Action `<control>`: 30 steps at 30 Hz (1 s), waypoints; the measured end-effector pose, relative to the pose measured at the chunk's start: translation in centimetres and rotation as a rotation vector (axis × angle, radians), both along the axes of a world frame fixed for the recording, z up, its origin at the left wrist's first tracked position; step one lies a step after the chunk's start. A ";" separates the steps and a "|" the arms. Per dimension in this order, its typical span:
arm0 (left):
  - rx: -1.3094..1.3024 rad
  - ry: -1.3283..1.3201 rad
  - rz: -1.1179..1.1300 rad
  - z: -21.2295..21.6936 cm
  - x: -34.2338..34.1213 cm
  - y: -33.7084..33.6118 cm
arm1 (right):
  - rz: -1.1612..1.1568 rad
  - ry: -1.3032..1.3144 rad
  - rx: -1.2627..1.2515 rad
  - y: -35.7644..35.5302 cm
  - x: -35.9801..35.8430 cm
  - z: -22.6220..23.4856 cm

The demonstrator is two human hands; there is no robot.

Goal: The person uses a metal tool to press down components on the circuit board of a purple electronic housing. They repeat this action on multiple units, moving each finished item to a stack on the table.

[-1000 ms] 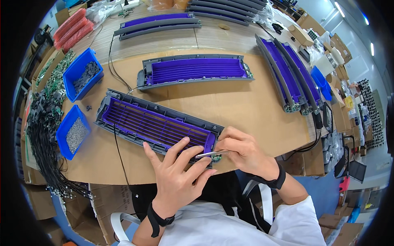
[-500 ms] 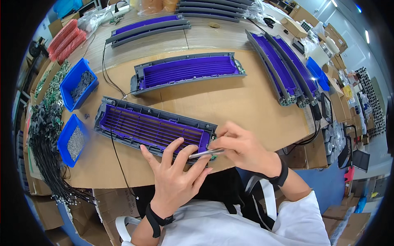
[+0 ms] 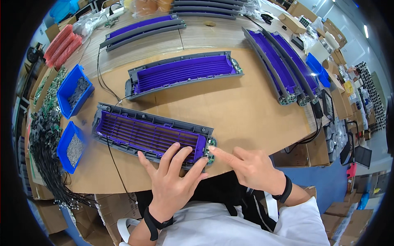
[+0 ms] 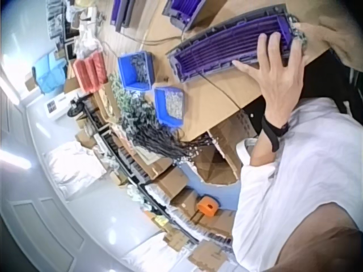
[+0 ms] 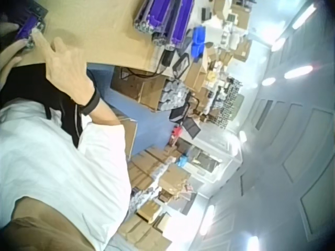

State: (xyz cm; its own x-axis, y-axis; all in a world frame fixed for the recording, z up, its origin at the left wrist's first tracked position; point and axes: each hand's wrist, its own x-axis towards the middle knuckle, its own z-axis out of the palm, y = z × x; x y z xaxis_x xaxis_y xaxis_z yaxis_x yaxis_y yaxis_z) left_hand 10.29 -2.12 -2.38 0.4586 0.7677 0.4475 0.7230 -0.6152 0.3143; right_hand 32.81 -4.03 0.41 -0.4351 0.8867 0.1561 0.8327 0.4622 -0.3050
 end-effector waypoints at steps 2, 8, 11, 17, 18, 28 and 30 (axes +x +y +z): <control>0.005 0.020 0.001 0.0 0.0 0.1 | 0.005 0.008 0.016 0.1 -0.1 -0.3; 0.032 0.073 0.000 -0.2 0.1 0.2 | 0.032 -0.028 0.021 0.4 -0.6 0.1; 0.047 0.108 -0.008 -0.2 0.1 0.1 | 0.063 -0.044 0.016 0.5 -0.6 0.2; 0.088 0.163 -0.040 -0.1 -0.2 0.0 | 0.091 -0.140 0.098 0.0 -0.9 -0.1; 0.098 0.163 -0.047 -0.3 -0.3 0.0 | 0.084 -0.162 0.126 -0.2 -1.1 -0.1; 0.201 0.071 -0.043 -1.2 -0.1 0.7 | -0.002 0.037 0.009 0.0 -0.9 -0.1; 0.204 0.052 -0.039 -0.8 0.1 0.7 | -0.006 0.074 0.025 0.0 -0.6 -0.4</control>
State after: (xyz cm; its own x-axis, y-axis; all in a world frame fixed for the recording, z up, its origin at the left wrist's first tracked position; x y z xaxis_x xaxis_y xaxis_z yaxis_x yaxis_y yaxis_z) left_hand 10.41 -1.39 -3.23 0.5130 0.6448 0.5667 0.7091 -0.6903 0.1436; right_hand 32.18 -4.03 -0.02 -0.4158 0.8849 0.2102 0.8112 0.4653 -0.3542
